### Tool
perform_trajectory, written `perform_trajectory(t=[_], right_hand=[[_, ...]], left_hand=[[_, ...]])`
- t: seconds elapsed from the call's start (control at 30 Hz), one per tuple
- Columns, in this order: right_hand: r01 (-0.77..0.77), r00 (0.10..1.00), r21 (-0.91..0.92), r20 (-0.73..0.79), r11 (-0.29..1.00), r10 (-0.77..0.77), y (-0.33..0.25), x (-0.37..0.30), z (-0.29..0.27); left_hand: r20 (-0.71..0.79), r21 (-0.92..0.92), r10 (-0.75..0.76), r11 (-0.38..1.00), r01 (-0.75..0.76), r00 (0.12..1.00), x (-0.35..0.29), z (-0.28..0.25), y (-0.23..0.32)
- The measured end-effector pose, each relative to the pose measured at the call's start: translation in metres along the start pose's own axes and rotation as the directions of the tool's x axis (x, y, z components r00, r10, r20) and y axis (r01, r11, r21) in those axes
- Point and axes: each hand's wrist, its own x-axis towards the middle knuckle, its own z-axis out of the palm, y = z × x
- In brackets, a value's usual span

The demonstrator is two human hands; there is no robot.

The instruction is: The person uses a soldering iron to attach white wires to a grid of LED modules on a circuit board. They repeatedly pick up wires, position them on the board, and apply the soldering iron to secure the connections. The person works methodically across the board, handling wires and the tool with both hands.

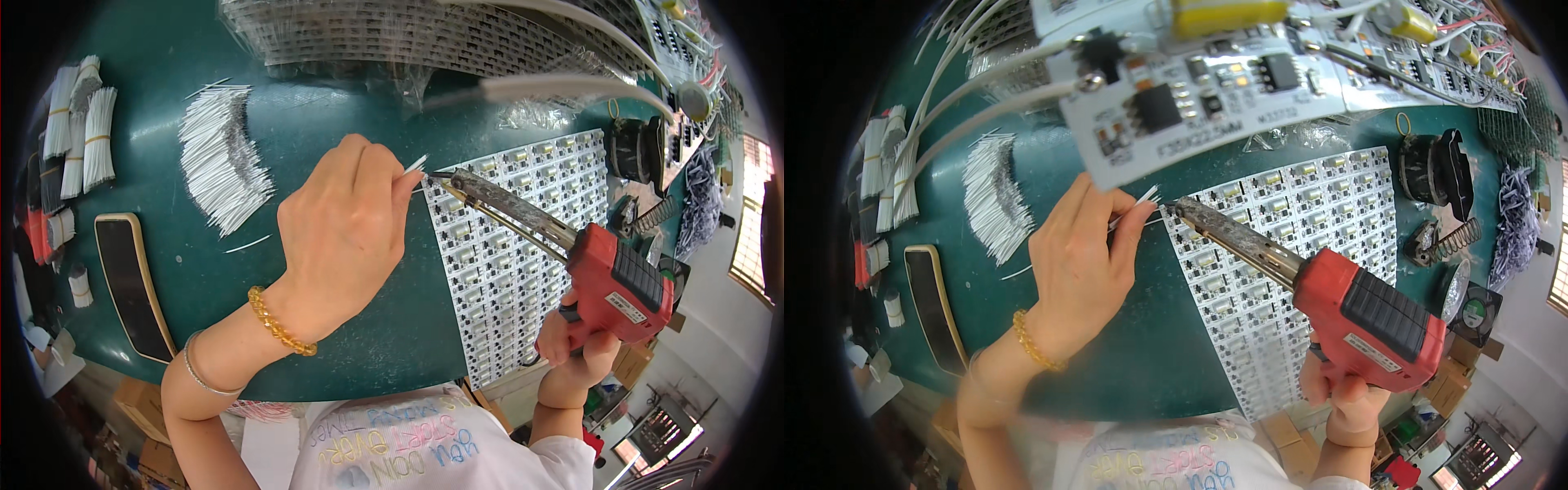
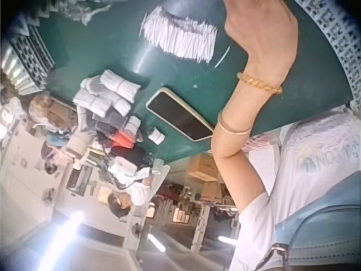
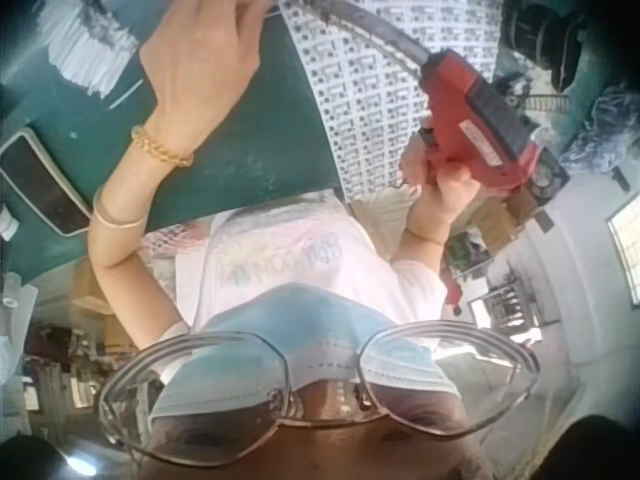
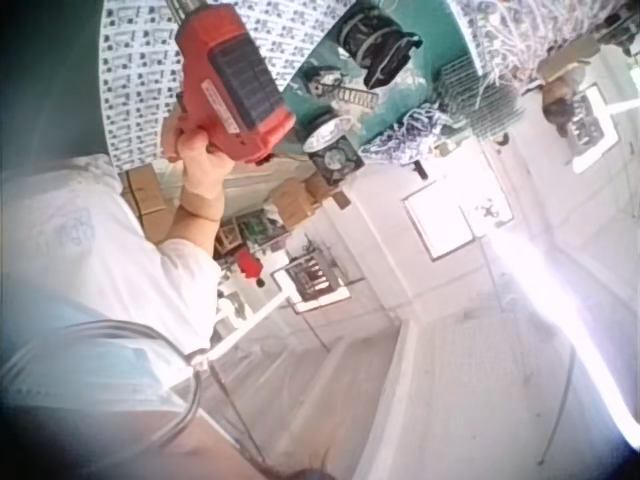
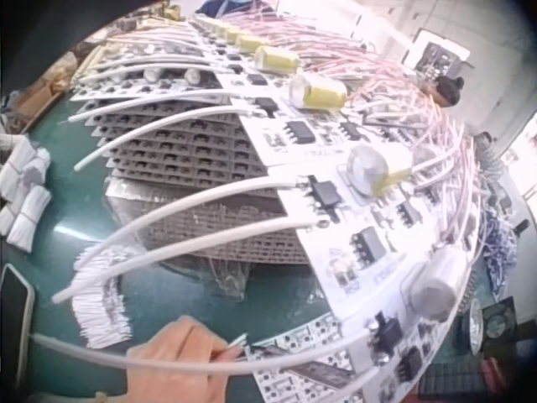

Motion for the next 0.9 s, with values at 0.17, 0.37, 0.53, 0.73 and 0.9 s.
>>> perform_trajectory(t=[0.17, 0.37, 0.53, 0.73, 0.9], right_hand=[[0.006, 0.998, 0.024, 0.055, 1.0, -0.008, 0.001, 0.003, -0.002], [0.01, 0.997, 0.037, 0.07, 0.999, -0.013, 0.002, 0.004, -0.004], [0.03, 0.997, 0.023, 0.076, 0.999, -0.032, 0.003, 0.004, -0.004], [0.079, 0.993, 0.0, 0.083, 0.997, -0.079, 0.004, 0.006, -0.003], [-0.08, 0.996, 0.036, -0.046, 0.996, 0.082, 0.004, -0.004, -0.008]], left_hand=[[0.003, 0.007, -0.001, 1.0, 0.001, 1.0, 0.0, -0.001, 0.002], [0.007, -0.011, 0.004, 1.0, -0.004, 1.0, 0.0, 0.0, 0.0], [0.01, 0.01, 0.008, 1.0, -0.008, 1.0, 0.0, -0.001, 0.002], [0.014, 0.014, 0.015, 1.0, -0.015, 1.0, -0.001, 0.0, 0.001], [0.017, 0.016, 0.02, 1.0, -0.021, 1.0, 0.0, -0.001, 0.0]])
